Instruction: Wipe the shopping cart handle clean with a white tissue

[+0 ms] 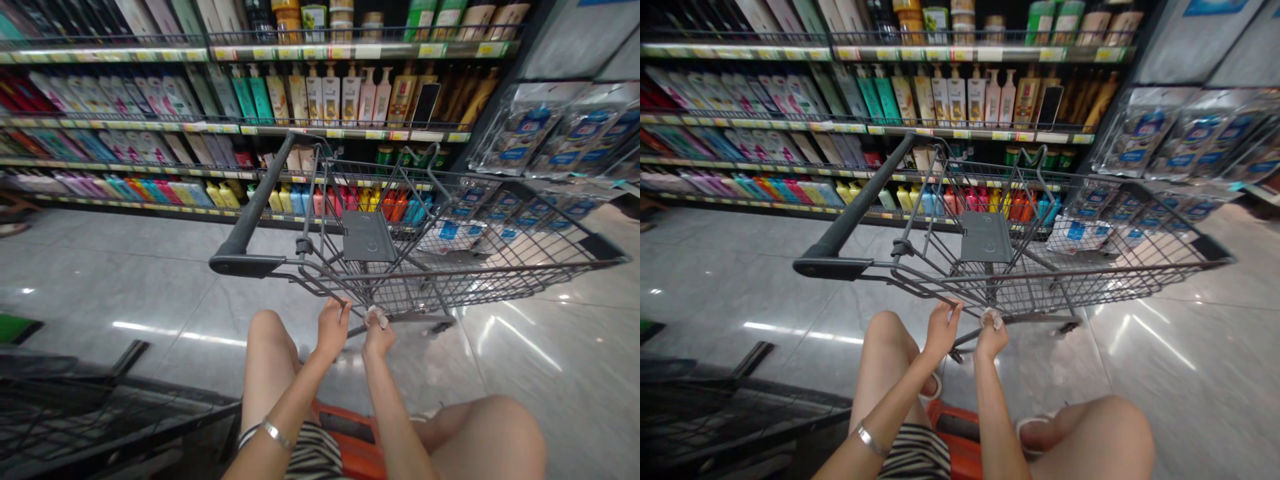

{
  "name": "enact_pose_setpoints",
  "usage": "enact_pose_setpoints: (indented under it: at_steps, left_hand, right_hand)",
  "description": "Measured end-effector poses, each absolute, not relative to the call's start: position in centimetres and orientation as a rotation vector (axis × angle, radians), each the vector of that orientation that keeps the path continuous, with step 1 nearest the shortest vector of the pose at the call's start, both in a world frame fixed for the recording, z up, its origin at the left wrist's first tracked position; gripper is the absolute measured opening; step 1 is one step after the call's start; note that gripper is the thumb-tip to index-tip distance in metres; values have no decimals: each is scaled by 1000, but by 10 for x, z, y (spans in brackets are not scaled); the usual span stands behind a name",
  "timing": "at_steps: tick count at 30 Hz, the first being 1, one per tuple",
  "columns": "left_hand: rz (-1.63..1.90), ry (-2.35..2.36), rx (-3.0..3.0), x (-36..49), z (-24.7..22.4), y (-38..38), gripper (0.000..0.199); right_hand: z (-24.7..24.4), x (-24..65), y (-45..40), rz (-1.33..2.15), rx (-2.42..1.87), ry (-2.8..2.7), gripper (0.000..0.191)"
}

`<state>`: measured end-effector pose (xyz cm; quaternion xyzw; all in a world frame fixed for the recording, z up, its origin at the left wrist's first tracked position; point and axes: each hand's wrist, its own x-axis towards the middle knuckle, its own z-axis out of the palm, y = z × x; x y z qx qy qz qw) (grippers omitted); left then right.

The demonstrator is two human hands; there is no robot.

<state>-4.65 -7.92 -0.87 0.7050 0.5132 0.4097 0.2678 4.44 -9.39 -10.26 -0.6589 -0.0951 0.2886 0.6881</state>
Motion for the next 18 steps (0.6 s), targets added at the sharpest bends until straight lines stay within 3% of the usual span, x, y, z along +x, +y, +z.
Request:
enact_pose_setpoints:
  at_steps: [6, 12, 18]
  left_hand:
    - [1087, 1386, 1905, -47, -7, -79, 23]
    - [1094, 1394, 1914, -46, -8, -80, 23]
    - [1133, 1386, 1902, -45, -9, -80, 26]
  right_hand:
    - [-66, 28, -98, 680, -1290, 14, 32]
    - [-31, 39, -117, 717, -1206, -148, 30]
    - [16, 43, -122, 399, -1432, -482, 33]
